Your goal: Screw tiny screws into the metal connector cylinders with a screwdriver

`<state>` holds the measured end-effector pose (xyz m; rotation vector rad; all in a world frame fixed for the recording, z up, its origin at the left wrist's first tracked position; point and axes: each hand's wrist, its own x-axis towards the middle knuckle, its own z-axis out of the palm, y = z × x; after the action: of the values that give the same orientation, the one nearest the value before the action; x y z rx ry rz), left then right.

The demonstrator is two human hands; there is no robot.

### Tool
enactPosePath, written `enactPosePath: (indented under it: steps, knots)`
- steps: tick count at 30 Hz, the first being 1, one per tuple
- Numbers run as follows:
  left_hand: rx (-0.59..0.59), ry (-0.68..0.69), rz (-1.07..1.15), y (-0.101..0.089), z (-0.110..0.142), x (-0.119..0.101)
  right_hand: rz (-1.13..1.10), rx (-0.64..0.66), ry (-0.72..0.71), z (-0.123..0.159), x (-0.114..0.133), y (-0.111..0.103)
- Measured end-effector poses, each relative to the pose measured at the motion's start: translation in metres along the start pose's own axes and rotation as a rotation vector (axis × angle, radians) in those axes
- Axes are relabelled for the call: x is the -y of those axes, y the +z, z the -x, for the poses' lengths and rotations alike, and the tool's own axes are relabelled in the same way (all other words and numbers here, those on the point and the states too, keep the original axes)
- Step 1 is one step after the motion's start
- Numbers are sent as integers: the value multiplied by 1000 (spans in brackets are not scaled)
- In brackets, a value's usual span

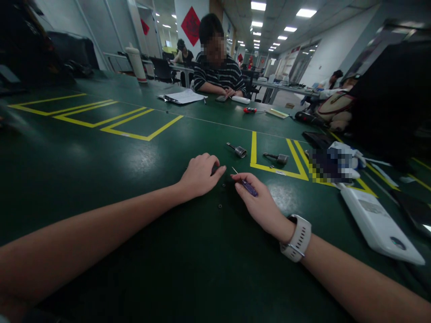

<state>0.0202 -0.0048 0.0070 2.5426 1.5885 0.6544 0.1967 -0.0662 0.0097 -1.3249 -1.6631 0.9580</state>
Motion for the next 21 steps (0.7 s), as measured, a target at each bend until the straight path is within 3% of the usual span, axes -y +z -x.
enactPosePath:
  steps: [4,12,16,19,21]
  knots:
    - [-102,-6,21,-2,2,-1,40,-12,28,-8,1,10]
    - [49,300,-293,-9,10,-8,155,7,-23,-20,0,28]
    - [103,243,-321,-23,18,-4,185,147,-116,-1,7,22]
    - [27,169,-304,-35,26,-5,210,297,-236,23,11,15]
    - [-41,122,-261,-43,31,-10,337,410,-457,38,11,10]
